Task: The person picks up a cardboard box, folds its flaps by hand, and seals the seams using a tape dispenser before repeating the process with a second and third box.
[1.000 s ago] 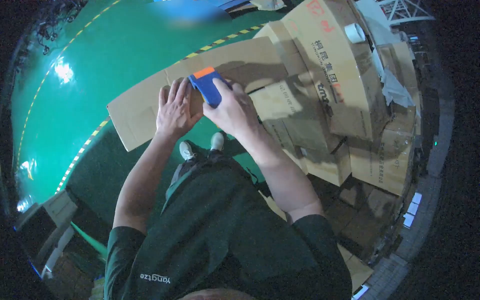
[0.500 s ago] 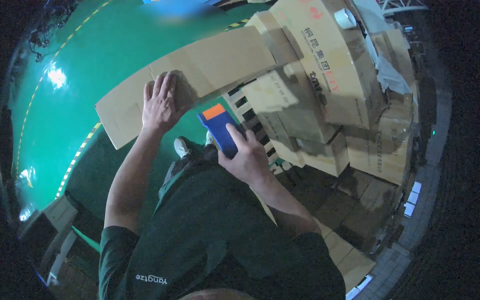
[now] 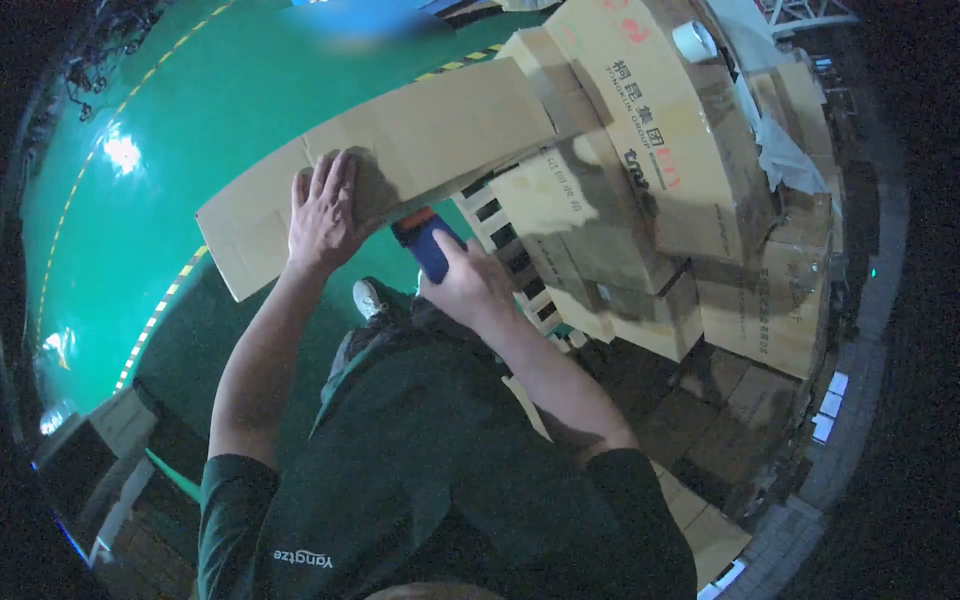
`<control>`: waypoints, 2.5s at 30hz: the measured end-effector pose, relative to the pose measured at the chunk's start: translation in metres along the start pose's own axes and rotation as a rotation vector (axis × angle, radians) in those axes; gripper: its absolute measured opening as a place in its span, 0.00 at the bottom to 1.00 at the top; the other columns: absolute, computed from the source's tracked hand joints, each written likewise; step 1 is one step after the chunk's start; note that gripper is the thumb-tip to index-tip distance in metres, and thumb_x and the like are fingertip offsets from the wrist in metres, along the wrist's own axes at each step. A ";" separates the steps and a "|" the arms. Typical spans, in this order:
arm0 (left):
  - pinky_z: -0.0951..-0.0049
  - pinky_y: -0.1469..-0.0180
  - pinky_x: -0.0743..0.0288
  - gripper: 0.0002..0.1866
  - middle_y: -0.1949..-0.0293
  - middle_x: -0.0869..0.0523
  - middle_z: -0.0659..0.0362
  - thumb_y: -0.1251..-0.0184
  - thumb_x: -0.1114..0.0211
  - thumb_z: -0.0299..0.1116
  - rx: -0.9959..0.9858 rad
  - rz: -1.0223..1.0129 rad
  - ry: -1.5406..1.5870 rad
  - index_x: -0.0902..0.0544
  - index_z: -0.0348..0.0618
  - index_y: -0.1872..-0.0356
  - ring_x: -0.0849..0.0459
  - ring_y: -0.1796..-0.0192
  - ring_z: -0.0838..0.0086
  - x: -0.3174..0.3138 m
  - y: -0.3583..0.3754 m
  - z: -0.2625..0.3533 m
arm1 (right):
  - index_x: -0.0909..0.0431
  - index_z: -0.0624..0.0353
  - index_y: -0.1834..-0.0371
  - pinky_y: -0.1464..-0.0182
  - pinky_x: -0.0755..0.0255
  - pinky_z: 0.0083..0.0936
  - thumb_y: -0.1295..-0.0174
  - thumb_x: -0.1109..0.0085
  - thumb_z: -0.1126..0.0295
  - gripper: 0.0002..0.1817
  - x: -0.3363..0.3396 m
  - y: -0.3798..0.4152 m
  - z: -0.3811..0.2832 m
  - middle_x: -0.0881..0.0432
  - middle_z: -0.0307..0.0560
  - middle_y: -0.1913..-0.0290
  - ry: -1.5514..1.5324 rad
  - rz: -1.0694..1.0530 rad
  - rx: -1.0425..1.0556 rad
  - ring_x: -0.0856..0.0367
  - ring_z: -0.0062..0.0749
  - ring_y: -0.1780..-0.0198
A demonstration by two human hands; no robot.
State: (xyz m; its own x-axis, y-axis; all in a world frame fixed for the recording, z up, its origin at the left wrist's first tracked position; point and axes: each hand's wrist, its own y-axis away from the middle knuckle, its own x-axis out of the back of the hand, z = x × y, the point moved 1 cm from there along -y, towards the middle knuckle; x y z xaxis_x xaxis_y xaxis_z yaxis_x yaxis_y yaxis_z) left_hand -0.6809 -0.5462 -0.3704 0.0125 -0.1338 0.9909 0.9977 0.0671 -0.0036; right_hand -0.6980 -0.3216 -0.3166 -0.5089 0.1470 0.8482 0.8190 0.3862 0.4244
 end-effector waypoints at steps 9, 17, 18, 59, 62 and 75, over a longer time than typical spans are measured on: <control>0.46 0.30 0.47 0.44 0.28 0.36 0.54 0.33 0.51 0.66 -0.028 0.042 0.001 0.40 0.43 0.26 0.42 0.27 0.56 0.002 0.000 0.002 | 0.20 0.51 0.53 0.54 0.28 0.43 0.44 0.46 0.44 0.25 -0.010 -0.085 -0.011 0.16 0.60 0.56 -0.073 -0.199 -0.065 0.20 0.59 0.52; 0.46 0.26 0.52 0.43 0.27 0.37 0.58 0.33 0.51 0.64 0.002 0.006 0.048 0.40 0.42 0.26 0.44 0.25 0.58 0.002 -0.004 -0.001 | 0.24 0.51 0.48 0.54 0.27 0.44 0.49 0.37 0.46 0.29 -0.035 -0.108 -0.004 0.15 0.57 0.54 0.164 -0.483 0.269 0.18 0.55 0.52; 0.47 0.26 0.53 0.42 0.26 0.38 0.58 0.30 0.57 0.64 0.008 0.006 0.027 0.40 0.43 0.25 0.44 0.25 0.59 0.001 -0.003 -0.002 | 0.21 0.55 0.54 0.55 0.28 0.44 0.51 0.37 0.49 0.26 -0.024 -0.114 -0.011 0.15 0.59 0.55 0.134 -0.499 0.315 0.18 0.57 0.51; 0.54 0.26 0.46 0.39 0.31 0.34 0.45 0.37 0.41 0.49 0.109 0.128 0.114 0.35 0.27 0.34 0.37 0.28 0.55 -0.009 0.002 -0.006 | 0.22 0.48 0.40 0.52 0.25 0.35 0.50 0.30 0.57 0.30 0.021 -0.210 -0.106 0.18 0.48 0.52 -0.597 0.736 0.547 0.19 0.41 0.53; 0.55 0.25 0.47 0.33 0.31 0.34 0.46 0.35 0.47 0.41 0.126 0.145 0.139 0.36 0.28 0.33 0.37 0.28 0.57 -0.014 -0.002 -0.005 | 0.22 0.43 0.40 0.62 0.23 0.41 0.50 0.29 0.55 0.30 0.015 -0.172 -0.094 0.19 0.56 0.60 -0.388 0.796 0.533 0.19 0.50 0.62; 0.56 0.24 0.47 0.27 0.32 0.34 0.46 0.28 0.63 0.33 0.165 0.267 0.188 0.35 0.29 0.32 0.38 0.28 0.55 -0.025 0.000 -0.014 | 0.24 0.67 0.42 0.59 0.17 0.24 0.52 0.32 0.69 0.30 -0.041 -0.007 0.053 0.17 0.50 0.56 -0.396 0.666 0.534 0.14 0.32 0.63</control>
State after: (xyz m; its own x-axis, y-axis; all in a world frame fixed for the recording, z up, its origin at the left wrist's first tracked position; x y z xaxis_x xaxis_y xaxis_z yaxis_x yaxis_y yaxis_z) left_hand -0.6800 -0.5564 -0.3967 0.2987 -0.2682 0.9159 0.9336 0.2811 -0.2222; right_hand -0.6972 -0.2822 -0.3717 -0.1128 0.7488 0.6532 0.7939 0.4632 -0.3939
